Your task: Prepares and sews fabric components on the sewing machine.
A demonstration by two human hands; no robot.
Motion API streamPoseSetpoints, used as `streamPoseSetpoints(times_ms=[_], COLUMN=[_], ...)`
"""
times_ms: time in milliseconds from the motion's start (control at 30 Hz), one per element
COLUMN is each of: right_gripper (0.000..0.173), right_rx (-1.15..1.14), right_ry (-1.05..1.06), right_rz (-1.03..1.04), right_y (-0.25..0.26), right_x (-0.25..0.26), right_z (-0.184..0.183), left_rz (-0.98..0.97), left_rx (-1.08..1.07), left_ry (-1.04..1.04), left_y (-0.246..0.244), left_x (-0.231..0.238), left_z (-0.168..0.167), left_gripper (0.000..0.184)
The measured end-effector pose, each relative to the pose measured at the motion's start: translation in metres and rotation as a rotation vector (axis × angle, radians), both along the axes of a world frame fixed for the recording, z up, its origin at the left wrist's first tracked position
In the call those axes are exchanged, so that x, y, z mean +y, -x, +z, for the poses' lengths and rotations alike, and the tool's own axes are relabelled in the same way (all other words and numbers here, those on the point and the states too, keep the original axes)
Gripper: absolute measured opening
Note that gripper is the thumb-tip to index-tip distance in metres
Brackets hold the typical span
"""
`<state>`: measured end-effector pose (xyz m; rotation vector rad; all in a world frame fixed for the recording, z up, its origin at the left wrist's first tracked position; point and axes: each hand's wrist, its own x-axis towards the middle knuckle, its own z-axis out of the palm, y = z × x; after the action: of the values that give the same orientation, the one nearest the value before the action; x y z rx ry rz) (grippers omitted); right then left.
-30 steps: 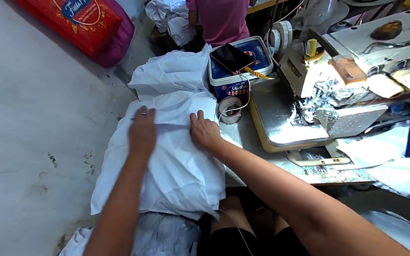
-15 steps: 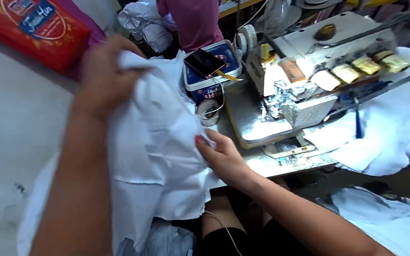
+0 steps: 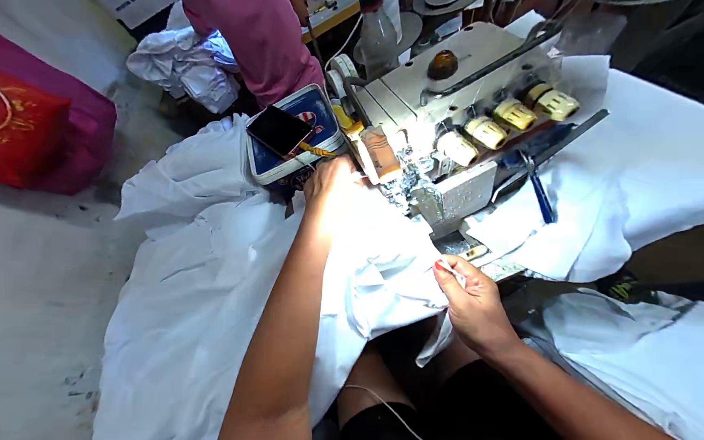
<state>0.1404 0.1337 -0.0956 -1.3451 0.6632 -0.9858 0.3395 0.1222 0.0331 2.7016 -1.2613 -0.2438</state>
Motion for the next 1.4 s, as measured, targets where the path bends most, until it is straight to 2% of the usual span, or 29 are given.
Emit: streamPoseSetpoints(times_ms=[100,233,333,400,433,500,533,600,633,667,700,767,833,900,933,1033,1067,1133,1267,1400], right_gripper=[0.018,0.014,0.022,0.017,0.018,0.018,0.018,0.015,0.014,0.013,0.011,0.005,0.006,0.006,0.008,0.012,0.011,0.006,0.009,0.014], right_rx=[-0.01,-0.002,0.048,0.097,0.119,0.11,0.069,-0.011,-0.039,-0.059,-0.071,-0.086,-0.079,-0.091,-0.106,-0.203,-0.237,-0.292,-0.339,-0.291], right_ry=[0.058,0.097,0.089,0.079,0.07,0.081,0.101,0.139,0.146,0.143,0.124,0.055,0.032,0.075,0.109,0.217,0.24,0.232,0.094,0.146], right_rz=[-0.045,-0.052,0.016,0.029,0.03,0.059,0.081,0.15,0.198,0.241,0.265,0.255,0.215,0.203,0.221,0.351,0.392,0.442,0.535,0.604], right_y=[-0.008,-0.01,0.004,0.019,0.026,0.038,0.042,0.047,0.049,0.049,0.049,0.047,0.047,0.049,0.051,0.057,0.058,0.056,0.054,0.055], right_x=[-0.007,-0.013,-0.02,-0.021,-0.019,-0.011,-0.006,0.002,0.005,0.009,0.013,0.022,0.026,0.029,0.031,0.037,0.041,0.05,0.057,0.054], right_z=[-0.002,-0.011,-0.015,-0.015,-0.014,-0.011,-0.01,-0.006,-0.002,0.002,0.005,0.008,0.01,0.011,0.013,0.019,0.021,0.022,0.017,0.014], left_rz=[0.055,0.102,0.022,-0.073,-0.117,-0.154,-0.178,-0.214,-0.217,-0.217,-0.201,-0.138,-0.103,-0.119,-0.156,-0.357,-0.395,-0.465,-0.614,-0.592], left_rx=[-0.07,-0.088,-0.111,-0.154,-0.078,0.253,0.445,0.737,0.818,0.856,0.864,0.801,0.735,0.806,0.936,1.534,1.6,1.556,1.595,1.548], left_ry=[-0.01,0.052,0.279,0.547,0.652,0.81,0.858,0.904,0.933,0.971,1.022,1.105,1.147,1.201,1.235,1.273,1.288,1.278,1.202,1.166], left_y=[-0.008,-0.003,0.003,0.028,0.048,0.089,0.106,0.129,0.137,0.142,0.146,0.152,0.151,0.149,0.147,0.142,0.144,0.145,0.137,0.133], left_x=[-0.018,-0.018,0.012,0.045,0.064,0.097,0.11,0.126,0.129,0.131,0.131,0.132,0.137,0.145,0.15,0.161,0.162,0.162,0.164,0.168], left_z=[-0.018,-0.026,-0.025,-0.033,-0.039,-0.061,-0.073,-0.095,-0.104,-0.111,-0.114,-0.113,-0.108,-0.107,-0.109,-0.115,-0.117,-0.119,-0.125,-0.126], left_gripper=[0.039,0.042,0.051,0.042,0.035,0.026,0.031,0.059,0.069,0.07,0.058,0.023,0.008,0.01,0.013,0.035,0.031,0.018,0.021,0.016])
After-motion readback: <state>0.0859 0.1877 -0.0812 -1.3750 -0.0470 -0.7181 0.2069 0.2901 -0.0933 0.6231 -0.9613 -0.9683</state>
